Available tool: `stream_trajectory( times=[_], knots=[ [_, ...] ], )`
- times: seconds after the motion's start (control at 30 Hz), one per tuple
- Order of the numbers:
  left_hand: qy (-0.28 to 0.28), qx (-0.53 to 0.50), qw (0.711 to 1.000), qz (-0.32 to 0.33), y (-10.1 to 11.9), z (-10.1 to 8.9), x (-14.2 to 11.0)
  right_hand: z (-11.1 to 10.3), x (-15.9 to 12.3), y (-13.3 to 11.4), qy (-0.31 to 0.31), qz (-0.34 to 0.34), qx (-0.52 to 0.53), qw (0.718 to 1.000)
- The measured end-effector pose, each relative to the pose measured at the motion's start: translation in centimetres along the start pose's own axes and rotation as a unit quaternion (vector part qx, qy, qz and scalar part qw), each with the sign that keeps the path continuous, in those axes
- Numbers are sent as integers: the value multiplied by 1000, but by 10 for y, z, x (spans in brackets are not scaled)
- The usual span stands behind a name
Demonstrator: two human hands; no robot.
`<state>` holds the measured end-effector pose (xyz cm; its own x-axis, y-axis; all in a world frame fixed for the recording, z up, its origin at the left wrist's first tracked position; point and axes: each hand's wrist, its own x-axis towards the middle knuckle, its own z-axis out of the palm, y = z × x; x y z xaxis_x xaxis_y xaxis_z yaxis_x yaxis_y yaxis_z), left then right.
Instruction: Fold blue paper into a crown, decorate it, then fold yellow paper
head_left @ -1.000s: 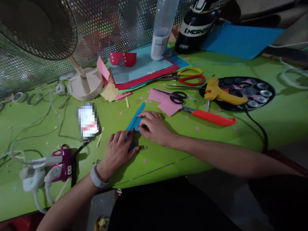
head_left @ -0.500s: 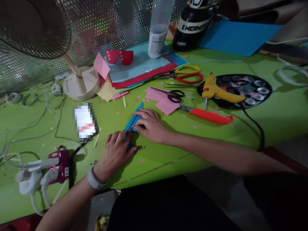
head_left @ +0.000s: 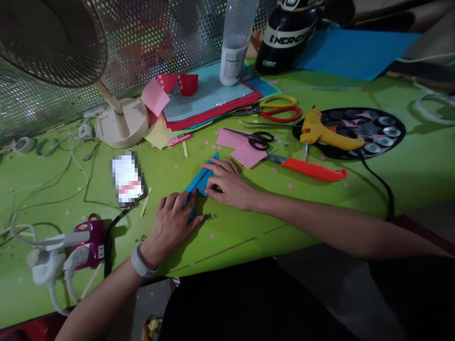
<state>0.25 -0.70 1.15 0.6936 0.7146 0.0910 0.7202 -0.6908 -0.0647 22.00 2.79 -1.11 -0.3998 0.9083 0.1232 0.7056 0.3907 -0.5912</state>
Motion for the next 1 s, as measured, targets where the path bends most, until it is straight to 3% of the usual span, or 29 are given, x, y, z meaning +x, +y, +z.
stream_trajectory(
  times=[0.13, 0.33, 1.0],
  knots=[
    [-1, 12, 1000, 9, -1, -1, -1, -6, -1, 6, -25, 6, 18, 1000],
    [8, 8, 1000, 13, -2, -2, 0, -6, -2, 9, -5, 7, -9, 1000],
    [17, 12, 999, 35, -5, -6, 3, -9, -4, 4, -23, 14, -35, 999]
  ],
)
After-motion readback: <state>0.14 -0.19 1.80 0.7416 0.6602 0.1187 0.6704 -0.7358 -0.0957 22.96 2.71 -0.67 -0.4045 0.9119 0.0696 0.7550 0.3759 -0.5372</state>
